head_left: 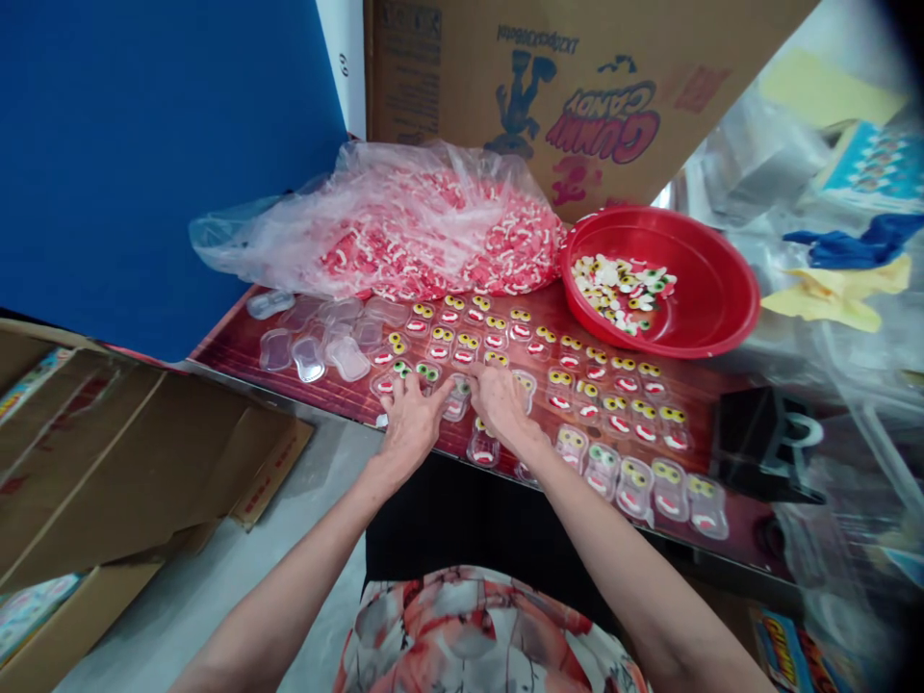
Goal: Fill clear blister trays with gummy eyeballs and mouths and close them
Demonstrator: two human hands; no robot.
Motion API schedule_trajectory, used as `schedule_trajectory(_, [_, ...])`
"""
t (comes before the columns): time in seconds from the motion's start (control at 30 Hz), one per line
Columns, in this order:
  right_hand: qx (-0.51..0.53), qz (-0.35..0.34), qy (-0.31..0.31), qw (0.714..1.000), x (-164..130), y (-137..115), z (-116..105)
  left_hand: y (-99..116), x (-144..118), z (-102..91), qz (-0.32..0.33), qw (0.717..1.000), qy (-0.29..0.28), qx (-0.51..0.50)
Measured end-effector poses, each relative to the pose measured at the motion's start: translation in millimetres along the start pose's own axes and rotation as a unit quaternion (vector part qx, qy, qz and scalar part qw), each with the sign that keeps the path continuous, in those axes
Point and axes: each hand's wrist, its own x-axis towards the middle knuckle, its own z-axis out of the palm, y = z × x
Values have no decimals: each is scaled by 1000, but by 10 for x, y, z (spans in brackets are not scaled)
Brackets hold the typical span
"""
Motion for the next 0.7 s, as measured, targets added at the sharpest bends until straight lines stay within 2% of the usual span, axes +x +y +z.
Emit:
schedule_trajectory(0.17, [-17,41,-55,997,88,-70,-61,68,44,-19,-18,999,-28,1])
schedule_trajectory(0.27, [-13,58,-43,997,104,-78,-37,128,28,-2,-20,1000,-15,-19])
schedule_trajectory(0.37, [-6,34,-22,999,88,-29,10,80,-40,13,-5,999,21,-47])
schedule_trajectory(0.47, [-1,2,-3,1000,38,44,37,-167,-93,-37,-41,987,117,-98])
schedule_trajectory(0.53, [-3,-3,14,1000,-10,63,36,-424,-89,-113,-97,970,191,-114])
schedule_trajectory(0.57, [-4,-3,24,1000,-34,50,32,-561,-76,-156,-126,964,208,-106])
schedule_trajectory(0.63, [-1,-17,35,999,-65,-36,26,-812,-45,-234,-171,961,205,-71])
schedule_trajectory(0.7, [6,-60,35,998,-52,-213,36,-997,-28,-283,-185,967,173,-33])
